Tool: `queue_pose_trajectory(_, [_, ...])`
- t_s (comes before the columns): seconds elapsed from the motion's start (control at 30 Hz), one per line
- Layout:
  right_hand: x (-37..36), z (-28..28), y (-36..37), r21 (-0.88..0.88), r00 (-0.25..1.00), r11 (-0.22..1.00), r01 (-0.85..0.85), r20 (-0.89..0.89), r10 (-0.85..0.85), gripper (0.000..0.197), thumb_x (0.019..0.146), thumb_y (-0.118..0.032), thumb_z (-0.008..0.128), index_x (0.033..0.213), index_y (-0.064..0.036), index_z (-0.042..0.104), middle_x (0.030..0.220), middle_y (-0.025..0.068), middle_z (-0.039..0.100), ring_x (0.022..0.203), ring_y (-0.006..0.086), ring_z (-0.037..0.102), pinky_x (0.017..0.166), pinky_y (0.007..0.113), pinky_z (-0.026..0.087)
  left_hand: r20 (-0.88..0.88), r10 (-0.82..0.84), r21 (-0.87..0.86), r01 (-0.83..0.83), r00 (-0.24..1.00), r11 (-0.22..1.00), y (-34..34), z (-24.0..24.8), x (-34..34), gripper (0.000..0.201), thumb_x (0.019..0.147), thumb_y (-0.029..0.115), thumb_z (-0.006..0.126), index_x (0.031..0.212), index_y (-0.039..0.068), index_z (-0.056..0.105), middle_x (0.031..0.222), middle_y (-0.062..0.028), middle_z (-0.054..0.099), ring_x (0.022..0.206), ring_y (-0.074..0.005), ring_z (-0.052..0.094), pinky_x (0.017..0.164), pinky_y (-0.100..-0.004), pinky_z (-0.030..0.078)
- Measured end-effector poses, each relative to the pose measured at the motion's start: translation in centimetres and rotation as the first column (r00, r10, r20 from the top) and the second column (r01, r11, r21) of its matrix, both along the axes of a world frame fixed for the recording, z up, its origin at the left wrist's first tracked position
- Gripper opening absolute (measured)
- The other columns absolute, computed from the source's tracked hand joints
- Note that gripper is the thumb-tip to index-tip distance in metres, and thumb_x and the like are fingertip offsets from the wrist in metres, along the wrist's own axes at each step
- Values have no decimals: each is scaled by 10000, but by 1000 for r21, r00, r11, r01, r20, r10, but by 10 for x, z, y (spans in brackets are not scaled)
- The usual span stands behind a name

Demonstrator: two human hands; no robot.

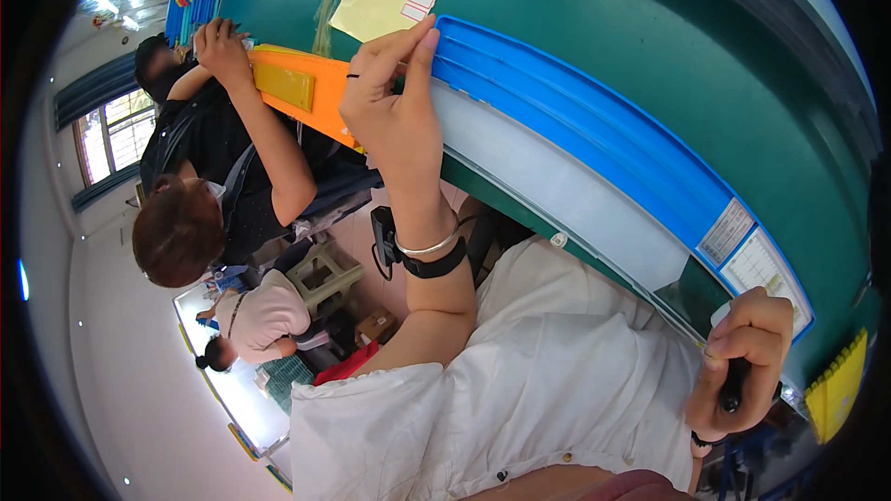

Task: Cutting small electronic components or wires to a specific length using a measuring jig and pliers.

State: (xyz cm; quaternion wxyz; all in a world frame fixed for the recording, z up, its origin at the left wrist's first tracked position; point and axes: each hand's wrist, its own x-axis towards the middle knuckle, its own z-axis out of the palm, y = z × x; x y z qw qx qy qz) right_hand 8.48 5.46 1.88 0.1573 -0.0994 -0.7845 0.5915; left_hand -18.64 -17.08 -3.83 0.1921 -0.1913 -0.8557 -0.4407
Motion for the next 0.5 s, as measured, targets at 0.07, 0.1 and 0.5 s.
queue_pose_trajectory(0.07, [0, -1, 0, -5, 1000, 1000, 2, 1, -2, 248, 740, 108, 659, 916, -58, 603, 886, 104, 503, 708, 185, 495, 619, 314, 419, 18, 0, 3, 0, 1000, 1000, 1, 0, -1, 181, 875, 40, 762, 1052, 51, 796, 882, -52, 712, 786, -112, 590, 679, -230, 450])
queue_pose_trajectory(0.1, [1, -1, 0, -1, 1000, 1000, -1, 3, 1, 254, 735, 110, 656, 917, -58, 601, 886, 104, 503, 711, 186, 496, 620, 315, 420, 34, 4, 7, -4, 999, 1000, 1, -1, -1, 183, 875, 46, 765, 1056, 44, 794, 890, -54, 716, 784, -113, 591, 688, -235, 460])
queue_pose_trajectory(0.5, [7, -2, 2, -23, 1000, 1000, -12, 16, 12, 234, 763, 84, 659, 917, -82, 599, 907, 94, 491, 722, 191, 495, 627, 322, 414, 122, 43, 135, -59, 992, 989, 9, 3, 4, 128, 869, 33, 781, 955, -39, 720, 877, -85, 740, 804, -109, 673, 759, -214, 513])
